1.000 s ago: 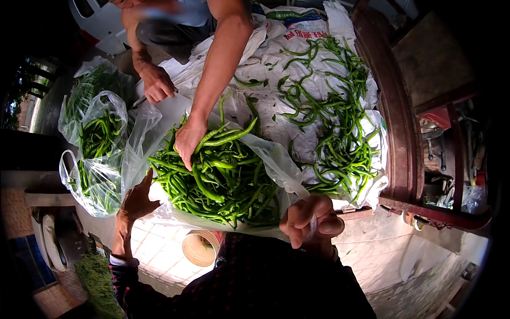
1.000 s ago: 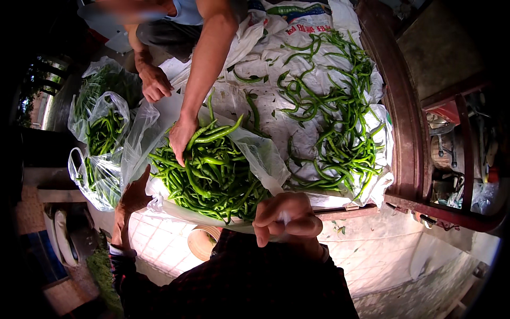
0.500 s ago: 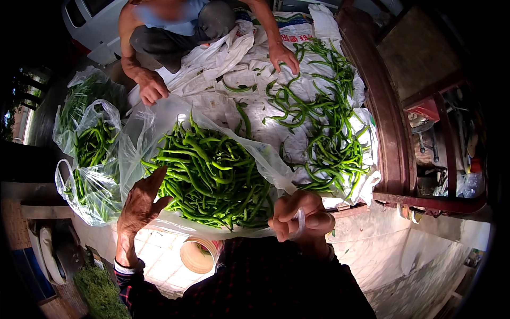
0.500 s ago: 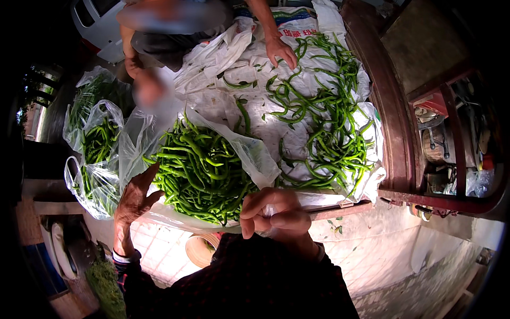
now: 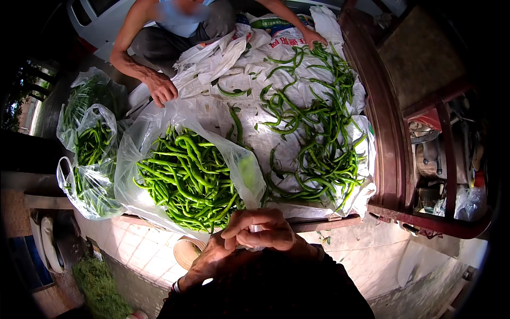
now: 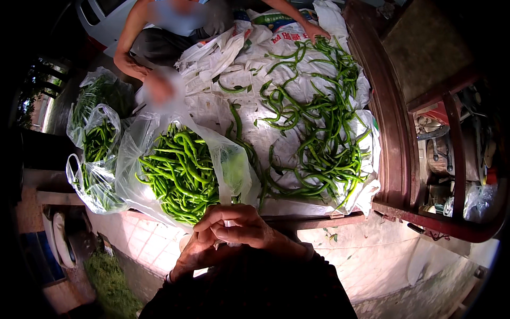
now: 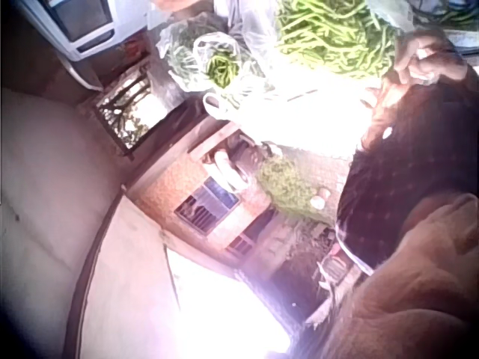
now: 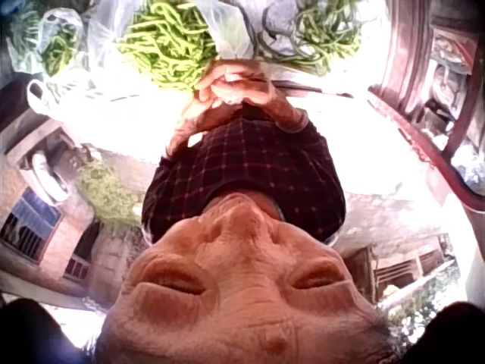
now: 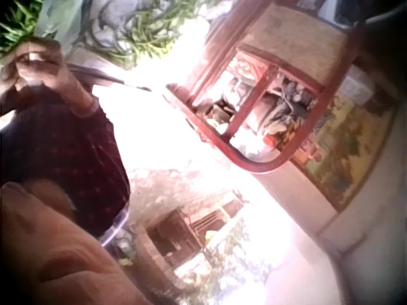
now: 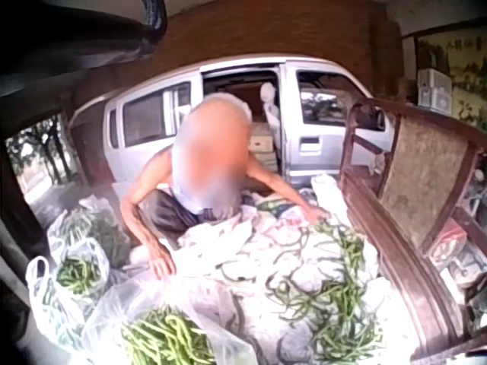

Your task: The person sorts green chili peppers from a large pile on a table into a plastic bag. They pick peppers by hand, place them into the bag, and occasionally adjust the bag or the pile. Another person is also sorting peppers nearby.

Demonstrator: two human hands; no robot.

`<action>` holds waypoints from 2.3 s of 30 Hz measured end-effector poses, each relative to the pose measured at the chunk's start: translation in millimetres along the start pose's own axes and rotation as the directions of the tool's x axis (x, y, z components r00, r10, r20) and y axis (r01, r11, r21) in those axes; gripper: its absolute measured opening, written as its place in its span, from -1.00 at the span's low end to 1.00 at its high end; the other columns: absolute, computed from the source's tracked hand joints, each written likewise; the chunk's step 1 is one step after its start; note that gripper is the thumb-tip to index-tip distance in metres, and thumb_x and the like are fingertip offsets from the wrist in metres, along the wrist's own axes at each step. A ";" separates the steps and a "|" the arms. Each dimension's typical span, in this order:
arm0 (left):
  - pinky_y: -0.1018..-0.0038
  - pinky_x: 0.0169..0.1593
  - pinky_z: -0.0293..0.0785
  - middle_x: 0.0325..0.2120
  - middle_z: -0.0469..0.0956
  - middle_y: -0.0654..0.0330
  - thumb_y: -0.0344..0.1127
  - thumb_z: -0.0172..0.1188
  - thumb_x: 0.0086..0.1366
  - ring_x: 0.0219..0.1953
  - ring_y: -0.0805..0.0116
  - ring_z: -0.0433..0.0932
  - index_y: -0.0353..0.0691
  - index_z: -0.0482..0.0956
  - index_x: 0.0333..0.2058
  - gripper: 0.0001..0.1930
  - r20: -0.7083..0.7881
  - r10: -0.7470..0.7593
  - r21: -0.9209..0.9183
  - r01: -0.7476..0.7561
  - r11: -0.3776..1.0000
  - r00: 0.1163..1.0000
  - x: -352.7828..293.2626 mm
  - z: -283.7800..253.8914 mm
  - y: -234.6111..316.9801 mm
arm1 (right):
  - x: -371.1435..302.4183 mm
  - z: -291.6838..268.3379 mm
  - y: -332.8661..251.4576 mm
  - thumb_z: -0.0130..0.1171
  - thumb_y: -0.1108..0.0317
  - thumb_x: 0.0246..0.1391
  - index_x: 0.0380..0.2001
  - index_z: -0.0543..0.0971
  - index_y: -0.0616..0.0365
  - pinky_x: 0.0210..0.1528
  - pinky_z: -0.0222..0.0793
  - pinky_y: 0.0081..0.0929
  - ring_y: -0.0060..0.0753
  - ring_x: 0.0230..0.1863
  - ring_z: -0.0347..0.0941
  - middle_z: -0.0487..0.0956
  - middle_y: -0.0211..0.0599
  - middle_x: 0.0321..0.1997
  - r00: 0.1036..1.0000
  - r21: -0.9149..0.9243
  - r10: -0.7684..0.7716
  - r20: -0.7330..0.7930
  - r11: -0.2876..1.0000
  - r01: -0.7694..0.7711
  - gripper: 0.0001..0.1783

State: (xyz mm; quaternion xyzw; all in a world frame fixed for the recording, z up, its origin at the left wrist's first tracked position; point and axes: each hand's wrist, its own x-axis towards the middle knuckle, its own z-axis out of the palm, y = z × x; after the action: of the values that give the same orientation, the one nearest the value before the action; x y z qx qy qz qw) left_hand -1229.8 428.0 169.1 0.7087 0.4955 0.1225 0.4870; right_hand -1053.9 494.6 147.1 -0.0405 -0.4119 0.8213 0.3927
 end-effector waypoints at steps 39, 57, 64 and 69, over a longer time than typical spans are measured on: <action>0.28 -0.20 0.48 -0.38 0.51 0.07 -0.50 0.23 0.03 -0.31 0.06 0.55 -0.29 0.48 0.00 -0.53 -0.407 -0.174 -0.098 0.147 0.984 0.897 2.3 34.9 -1.6 | 60.6 -518.7 101.1 0.11 0.57 -0.18 -0.46 0.46 0.14 -0.32 0.38 -0.13 0.01 -0.32 0.46 0.51 -0.09 -0.42 0.918 -0.862 -0.333 -0.215 -0.378 -0.339 -0.86; 0.27 -0.23 0.46 -0.43 0.48 0.04 -0.57 0.19 0.00 -0.34 0.03 0.52 -0.29 0.45 0.05 -0.46 -0.371 0.203 0.024 -0.209 0.978 0.906 -10.2 18.5 8.1 | -20.9 -322.4 -30.7 0.15 0.77 -0.21 -0.39 0.58 0.15 -0.41 0.18 -0.78 -0.84 -0.47 0.28 0.51 -0.62 -0.40 0.827 -0.737 -0.282 -0.487 0.641 -0.215 -0.70; 0.29 -0.22 0.48 -0.29 0.52 -0.11 -0.48 0.16 -0.02 -0.30 -0.05 0.57 -0.42 0.41 0.03 -0.46 -0.280 0.305 0.135 -0.277 0.951 0.910 -10.5 17.0 5.8 | 64.3 -135.7 -106.6 0.14 0.81 -0.11 -0.30 0.54 0.30 -0.24 0.37 -0.72 -0.66 -0.29 0.47 0.56 -0.41 -0.31 0.914 -0.725 -0.287 -0.285 0.688 -0.010 -0.72; 0.32 -0.29 0.47 -0.37 0.56 0.02 -0.54 0.21 0.06 -0.36 -0.01 0.56 -0.31 0.52 -0.17 -0.71 -0.313 0.270 0.167 -0.227 0.960 0.911 -13.1 25.3 10.0 | 123.8 -49.3 -53.4 0.21 0.65 -0.04 -0.16 0.55 0.21 -0.24 0.41 -0.73 -0.73 -0.33 0.44 0.52 -0.48 -0.32 0.999 -0.595 0.042 -0.006 0.803 -0.038 -0.69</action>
State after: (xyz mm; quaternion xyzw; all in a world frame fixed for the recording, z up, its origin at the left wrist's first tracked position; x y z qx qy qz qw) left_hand -1213.7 402.5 168.7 0.7646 0.4832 0.2694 0.3306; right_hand -1087.2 629.2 184.4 -0.1671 -0.6488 0.6592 0.3415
